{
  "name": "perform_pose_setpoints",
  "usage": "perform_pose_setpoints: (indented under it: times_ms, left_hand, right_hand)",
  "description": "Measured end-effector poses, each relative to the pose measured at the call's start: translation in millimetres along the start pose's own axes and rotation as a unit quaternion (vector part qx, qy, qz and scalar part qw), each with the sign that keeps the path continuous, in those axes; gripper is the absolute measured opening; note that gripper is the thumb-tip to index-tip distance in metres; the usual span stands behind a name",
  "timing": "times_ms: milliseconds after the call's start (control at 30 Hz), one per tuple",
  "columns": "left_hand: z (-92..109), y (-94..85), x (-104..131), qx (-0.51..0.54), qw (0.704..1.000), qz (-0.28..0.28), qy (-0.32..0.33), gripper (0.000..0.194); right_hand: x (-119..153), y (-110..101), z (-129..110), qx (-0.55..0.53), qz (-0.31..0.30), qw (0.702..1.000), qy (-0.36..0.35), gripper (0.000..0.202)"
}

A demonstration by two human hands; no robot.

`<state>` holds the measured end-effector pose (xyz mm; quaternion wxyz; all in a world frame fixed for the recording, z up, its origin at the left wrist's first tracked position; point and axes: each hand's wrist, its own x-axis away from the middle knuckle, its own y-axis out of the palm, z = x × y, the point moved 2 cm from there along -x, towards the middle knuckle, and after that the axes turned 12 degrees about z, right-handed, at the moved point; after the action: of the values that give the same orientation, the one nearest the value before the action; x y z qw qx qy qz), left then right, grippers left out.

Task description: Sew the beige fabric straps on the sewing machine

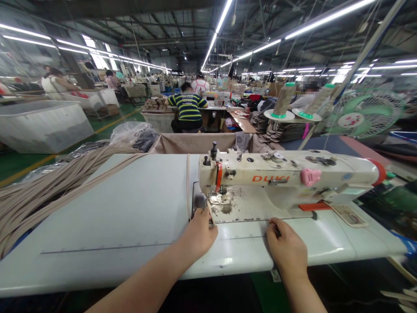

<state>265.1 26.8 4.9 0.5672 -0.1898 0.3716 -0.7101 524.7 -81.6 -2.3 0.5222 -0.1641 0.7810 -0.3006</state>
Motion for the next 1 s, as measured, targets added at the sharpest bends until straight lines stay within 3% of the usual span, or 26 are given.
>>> perform_pose_setpoints:
  times_ms: [167,367,533,767,867,1000]
  left_hand:
    - [-1,1.5,21,0.050,0.995,-0.060,-0.055,0.054]
    - [10,-3.7,36,0.078,0.990,-0.074,-0.091,0.066]
    - [20,-12.2,36,0.024,0.999,-0.031,-0.001,0.077]
    - [18,-4.5,31,-0.058,0.991,0.015,0.121,0.042]
    - [5,3.1,31,-0.063,0.983,0.027,0.169,0.032]
    - [-33,18.5,24,-0.072,0.964,0.044,0.253,0.033]
  right_hand:
    - [1,1,2,-0.001,0.007,1.000,-0.013,0.026]
    - [2,1,1,0.005,0.018,0.999,-0.027,0.025]
    - [3,3,3,0.015,-0.003,1.000,-0.014,0.021]
    - [7,5,6,-0.007,-0.031,0.999,0.011,0.019]
    - [6,2,2,-0.021,-0.048,0.998,0.026,0.018]
    - [3,0,-3,-0.014,-0.057,0.997,0.048,0.026]
